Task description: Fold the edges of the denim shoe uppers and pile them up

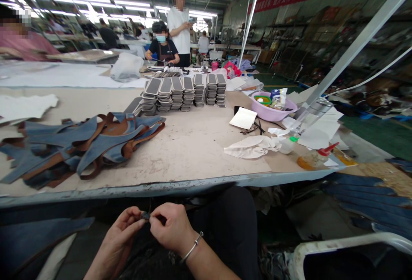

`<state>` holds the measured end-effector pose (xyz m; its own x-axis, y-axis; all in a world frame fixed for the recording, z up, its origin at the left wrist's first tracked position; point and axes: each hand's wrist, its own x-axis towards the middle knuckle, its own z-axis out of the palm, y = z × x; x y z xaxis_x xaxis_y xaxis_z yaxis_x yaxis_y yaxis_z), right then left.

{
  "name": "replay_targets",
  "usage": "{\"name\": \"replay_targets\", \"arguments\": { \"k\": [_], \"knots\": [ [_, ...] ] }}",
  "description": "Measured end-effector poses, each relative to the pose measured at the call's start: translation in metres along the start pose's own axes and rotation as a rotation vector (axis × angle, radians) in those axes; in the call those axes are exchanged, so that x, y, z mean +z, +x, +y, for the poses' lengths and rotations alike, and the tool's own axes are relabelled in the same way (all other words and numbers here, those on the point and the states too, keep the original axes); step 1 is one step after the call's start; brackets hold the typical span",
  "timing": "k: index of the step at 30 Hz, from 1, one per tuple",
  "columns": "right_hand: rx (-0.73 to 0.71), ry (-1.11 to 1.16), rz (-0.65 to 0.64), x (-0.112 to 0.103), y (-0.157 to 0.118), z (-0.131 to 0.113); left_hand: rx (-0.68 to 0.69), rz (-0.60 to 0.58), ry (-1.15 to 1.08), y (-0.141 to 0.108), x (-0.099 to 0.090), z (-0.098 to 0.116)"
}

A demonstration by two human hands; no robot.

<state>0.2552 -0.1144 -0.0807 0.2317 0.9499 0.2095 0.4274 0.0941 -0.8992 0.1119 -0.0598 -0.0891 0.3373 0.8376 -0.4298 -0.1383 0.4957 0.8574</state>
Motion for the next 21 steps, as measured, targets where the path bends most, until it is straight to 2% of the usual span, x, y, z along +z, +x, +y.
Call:
{"name": "replay_targets", "arguments": {
  "k": [4, 6, 8, 11, 16, 21],
  "knots": [
    [0.148, 0.030, 0.008, 0.004, -0.003, -0.001, 0.035, 0.040, -0.035, 0.001, 0.001, -0.003],
    [0.238, 0.062, -0.045, 0.004, -0.004, 0.000, 0.075, 0.075, -0.031, 0.001, 0.000, -0.005],
    [0.268, 0.081, -0.095, 0.003, -0.005, 0.002, 0.108, 0.102, -0.004, 0.002, -0.002, -0.008],
    [0.250, 0.148, -0.081, 0.004, -0.004, 0.004, 0.127, 0.120, 0.048, 0.003, -0.004, -0.015],
    [0.195, 0.208, 0.060, 0.010, -0.004, 0.005, 0.107, 0.096, 0.086, -0.001, 0.000, -0.017],
    [0.139, 0.156, 0.135, 0.012, -0.004, 0.008, -0.013, -0.005, 0.027, -0.004, 0.009, -0.012]
  ]
}}
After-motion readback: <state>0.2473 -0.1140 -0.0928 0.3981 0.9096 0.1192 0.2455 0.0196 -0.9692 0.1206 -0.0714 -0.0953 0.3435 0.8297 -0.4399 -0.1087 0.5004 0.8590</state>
